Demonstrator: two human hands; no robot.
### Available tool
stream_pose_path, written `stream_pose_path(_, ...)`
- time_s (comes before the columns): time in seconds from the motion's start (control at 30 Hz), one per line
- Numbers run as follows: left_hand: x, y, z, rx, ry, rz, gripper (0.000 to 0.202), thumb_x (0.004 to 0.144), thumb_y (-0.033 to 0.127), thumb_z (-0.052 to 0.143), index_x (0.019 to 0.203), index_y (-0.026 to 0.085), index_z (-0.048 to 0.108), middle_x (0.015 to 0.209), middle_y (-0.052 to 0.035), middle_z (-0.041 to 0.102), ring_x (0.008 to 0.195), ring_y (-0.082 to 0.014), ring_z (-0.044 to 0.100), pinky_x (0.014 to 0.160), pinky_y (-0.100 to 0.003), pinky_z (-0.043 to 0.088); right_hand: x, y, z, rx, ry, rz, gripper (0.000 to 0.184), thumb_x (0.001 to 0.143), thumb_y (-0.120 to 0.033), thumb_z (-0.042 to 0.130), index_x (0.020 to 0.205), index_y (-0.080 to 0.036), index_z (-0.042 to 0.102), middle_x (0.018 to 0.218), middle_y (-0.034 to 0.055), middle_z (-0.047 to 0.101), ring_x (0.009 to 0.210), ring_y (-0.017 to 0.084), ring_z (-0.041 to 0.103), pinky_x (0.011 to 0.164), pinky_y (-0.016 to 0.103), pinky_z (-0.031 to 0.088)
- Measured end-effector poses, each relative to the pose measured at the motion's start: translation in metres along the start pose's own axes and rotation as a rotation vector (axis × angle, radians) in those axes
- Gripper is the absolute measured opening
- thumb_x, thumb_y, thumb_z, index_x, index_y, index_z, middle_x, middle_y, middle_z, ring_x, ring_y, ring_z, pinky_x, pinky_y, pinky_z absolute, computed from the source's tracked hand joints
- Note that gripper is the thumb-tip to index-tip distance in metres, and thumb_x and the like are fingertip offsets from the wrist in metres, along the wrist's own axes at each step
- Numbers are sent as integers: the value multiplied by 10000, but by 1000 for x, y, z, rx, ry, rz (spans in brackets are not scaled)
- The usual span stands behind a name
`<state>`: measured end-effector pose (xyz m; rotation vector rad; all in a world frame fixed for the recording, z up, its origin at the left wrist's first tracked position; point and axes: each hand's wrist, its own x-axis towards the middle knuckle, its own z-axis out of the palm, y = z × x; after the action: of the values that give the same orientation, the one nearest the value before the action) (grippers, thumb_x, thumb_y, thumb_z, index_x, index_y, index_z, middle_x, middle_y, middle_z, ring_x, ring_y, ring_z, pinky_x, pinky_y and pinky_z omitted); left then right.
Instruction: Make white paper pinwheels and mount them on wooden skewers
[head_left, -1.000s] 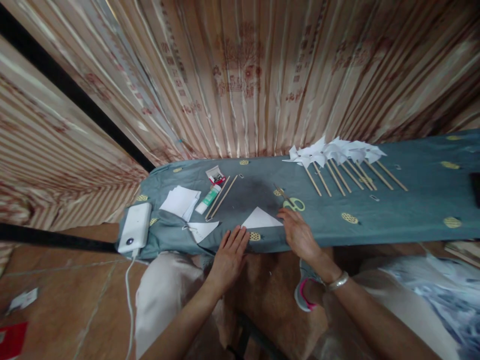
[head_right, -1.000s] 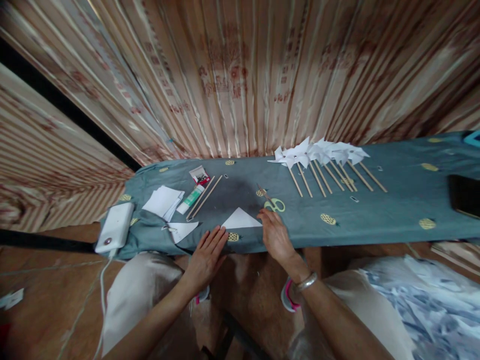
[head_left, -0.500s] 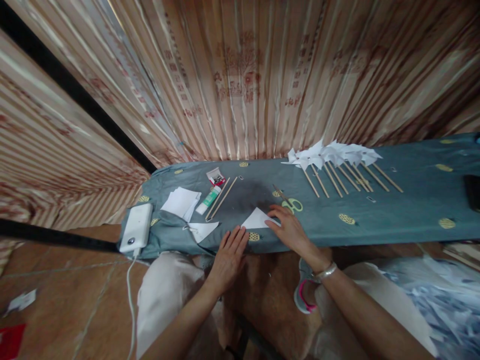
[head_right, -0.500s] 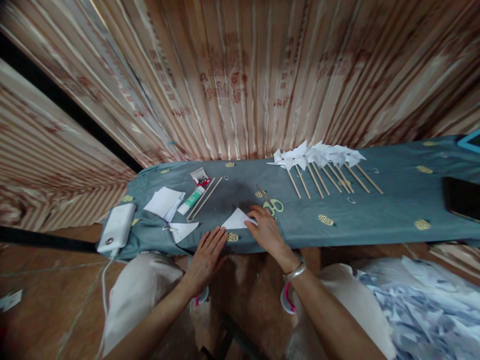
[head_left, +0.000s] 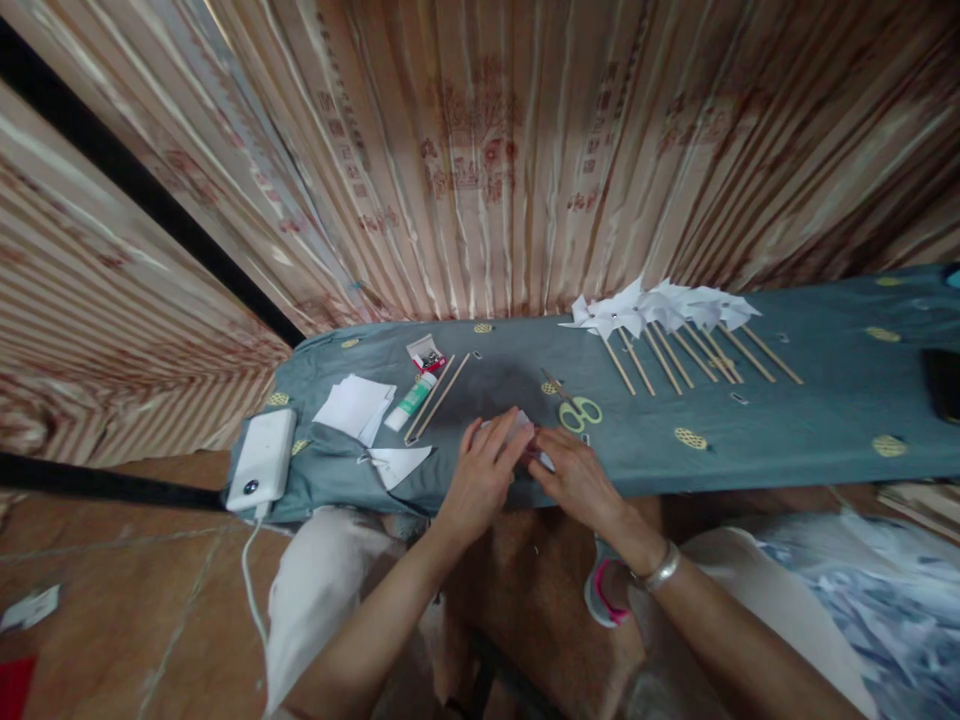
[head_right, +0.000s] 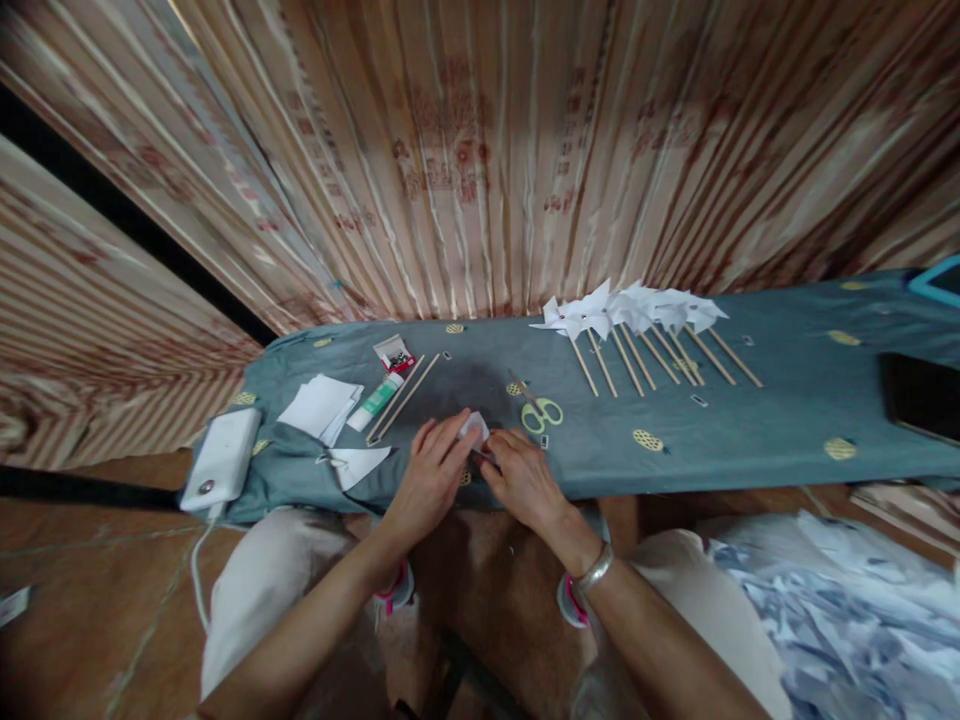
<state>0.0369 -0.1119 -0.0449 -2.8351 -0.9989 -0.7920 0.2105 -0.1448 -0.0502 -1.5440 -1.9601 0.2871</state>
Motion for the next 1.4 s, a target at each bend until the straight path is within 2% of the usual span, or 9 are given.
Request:
stream_pose_path(0.1, 3, -2, 3, -19, 6, 33, 361, 948, 113, 433, 1285, 181, 540, 1239, -100, 656, 1101, -199, 602, 1031, -412, 377, -1, -3, -5, 60, -39, 12, 171, 872, -157, 503, 956, -183, 650, 948, 97, 717, 923, 236, 669, 851, 374, 531)
stream_pose_path(0.27, -7, -8, 3, -11, 30, 21, 153, 929, 157, 535, 1027, 190, 648, 958, -28, 707, 919, -191, 601, 966, -410, 375, -8, 4, -5, 182, -67, 12, 357, 862, -80, 394, 1075, -172, 666, 1079, 110, 719, 1009, 214, 680, 912, 374, 535)
stream_pose_path(0.4, -14, -12, 1, -3, 0, 8, 108, 922, 180, 566, 962, 204, 664, 931, -23, 707, 915, -188, 587, 975, -412, 366, -14, 11, 3, 186, -89, 9, 458, 833, -20, 360, 1146, -174, 657, 1145, 123, 703, 1055, 220, 678, 928, 396, 546)
stream_pose_path(0.63, -25, -18, 1, -49, -14, 1, 134, 924, 163, 565, 988, 217, 670, 975, -8, 731, 917, -179, 601, 980, -423, 363, -20, 16, 4, 70, -76, -75, 351, 919, -98, 422, 1175, -163, 653, 1135, 144, 695, 1049, 266, 662, 927, 456, 556)
stream_pose_path(0.7, -29, -19, 2, -72, -13, -4, 139, 928, 162, 557, 995, 212, 668, 977, -13, 733, 911, -178, 609, 972, -421, 371, -21, 17, 2, 39, -70, -101, 317, 930, -130, 439, 1141, -162, 674, 1135, 157, 687, 1055, 281, 651, 924, 472, 553)
stream_pose_path(0.8, -32, -20, 2, -130, -13, -35, 134, 934, 180, 555, 1000, 198, 670, 982, -27, 733, 910, -178, 619, 950, -411, 388, -21, 18, 1, 12, -28, -86, 258, 935, -184, 474, 1044, -172, 708, 1277, 179, 615, 1175, 304, 590, 987, 501, 506)
stream_pose_path(0.97, -34, -18, 0, -265, -38, -139, 175, 958, 229, 517, 992, 181, 682, 976, -51, 735, 918, -192, 616, 863, -390, 421, -13, 19, 0, 109, -20, 3, 181, 924, -267, 541, 908, -201, 709, 1453, 147, 475, 1347, 304, 446, 1090, 511, 391)
stream_pose_path(1.17, -35, -17, 2, -370, -76, -319, 198, 960, 257, 506, 935, 180, 686, 940, -56, 727, 895, -214, 615, 834, -394, 437, 4, 26, 9, 279, -49, 129, 143, 895, -297, 580, 831, -224, 685, 1223, 105, 655, 1166, 265, 597, 1004, 451, 448)
stream_pose_path(1.4, -31, -23, 4, -366, -100, -392, 178, 944, 242, 516, 872, 177, 664, 895, -61, 707, 846, -204, 645, 806, -360, 479, 20, 27, 21, 344, -46, 154, 136, 876, -290, 582, 809, -228, 683, 908, 47, 740, 896, 209, 673, 848, 355, 498)
